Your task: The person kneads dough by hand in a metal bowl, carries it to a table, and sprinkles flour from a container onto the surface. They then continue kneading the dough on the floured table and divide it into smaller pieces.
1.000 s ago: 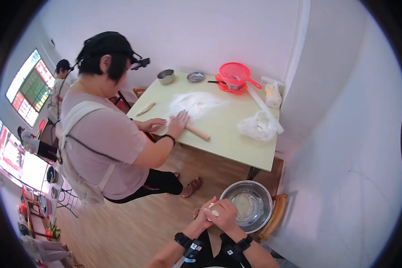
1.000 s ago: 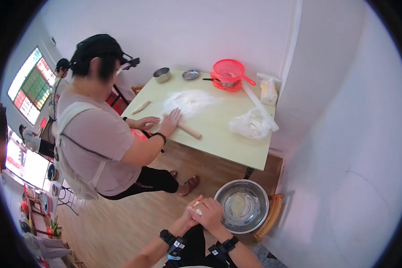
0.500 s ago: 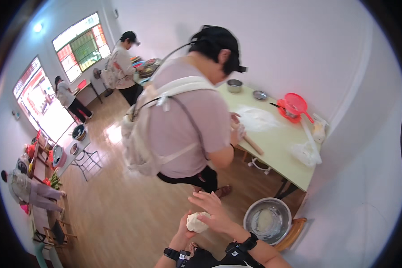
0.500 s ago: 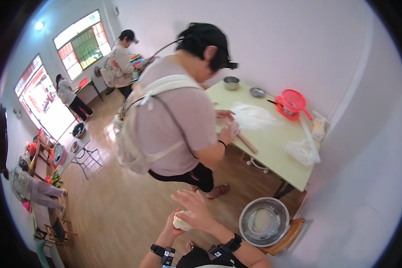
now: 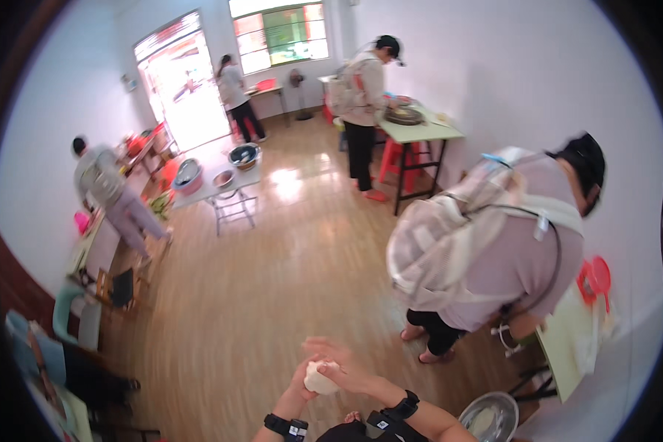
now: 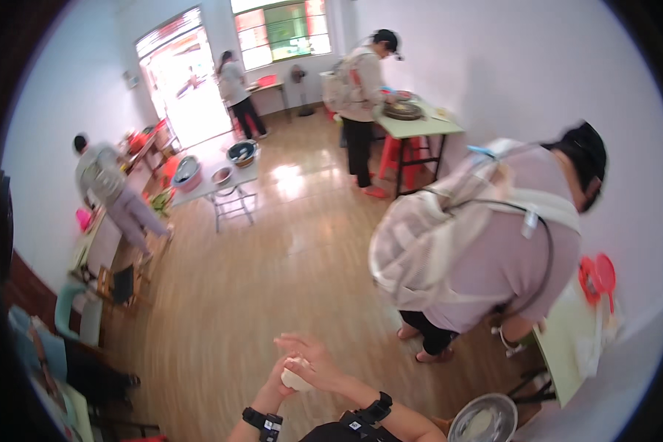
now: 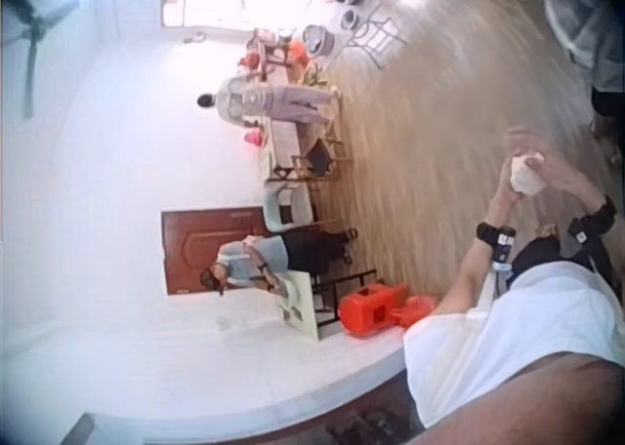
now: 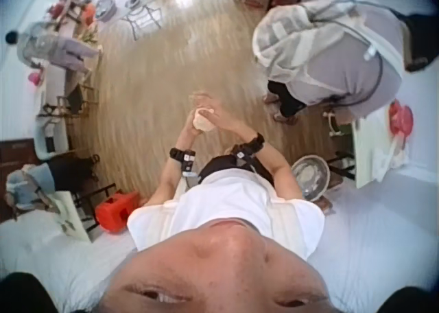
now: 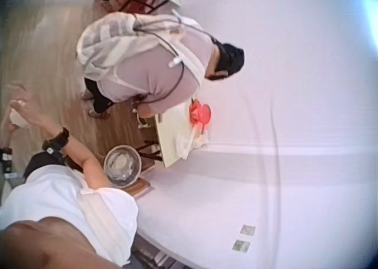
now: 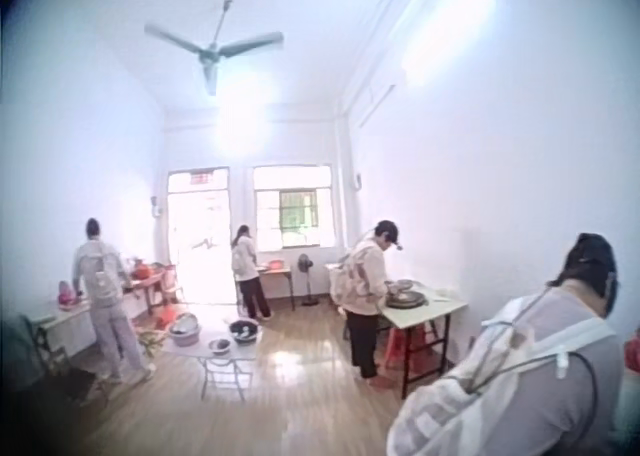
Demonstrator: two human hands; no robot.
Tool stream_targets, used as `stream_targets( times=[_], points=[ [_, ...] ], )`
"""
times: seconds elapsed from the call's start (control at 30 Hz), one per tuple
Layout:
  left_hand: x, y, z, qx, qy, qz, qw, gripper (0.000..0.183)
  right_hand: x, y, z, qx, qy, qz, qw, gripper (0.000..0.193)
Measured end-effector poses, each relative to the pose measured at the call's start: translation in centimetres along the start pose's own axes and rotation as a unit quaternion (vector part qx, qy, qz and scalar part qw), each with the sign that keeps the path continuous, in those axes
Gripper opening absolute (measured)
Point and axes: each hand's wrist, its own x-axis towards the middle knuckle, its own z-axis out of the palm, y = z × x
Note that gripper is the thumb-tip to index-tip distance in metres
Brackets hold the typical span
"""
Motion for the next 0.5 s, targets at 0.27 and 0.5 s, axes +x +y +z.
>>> stream_targets(
  times=[0.27, 0.5],
  points=[
    [1.9, 4.3, 0.8, 0.132, 0.262, 0.306, 0.906, 0.049, 8.8, 6.0, 4.4, -0.305, 0.012, -0.173, 0.936, 0.018],
    [2.6, 11.3, 2.9, -0.002, 0.275, 0.244, 0.930, 0.066, 17.1, 9.4, 4.5, -0.141, 0.013, -0.066, 0.988, 0.017]
  ],
)
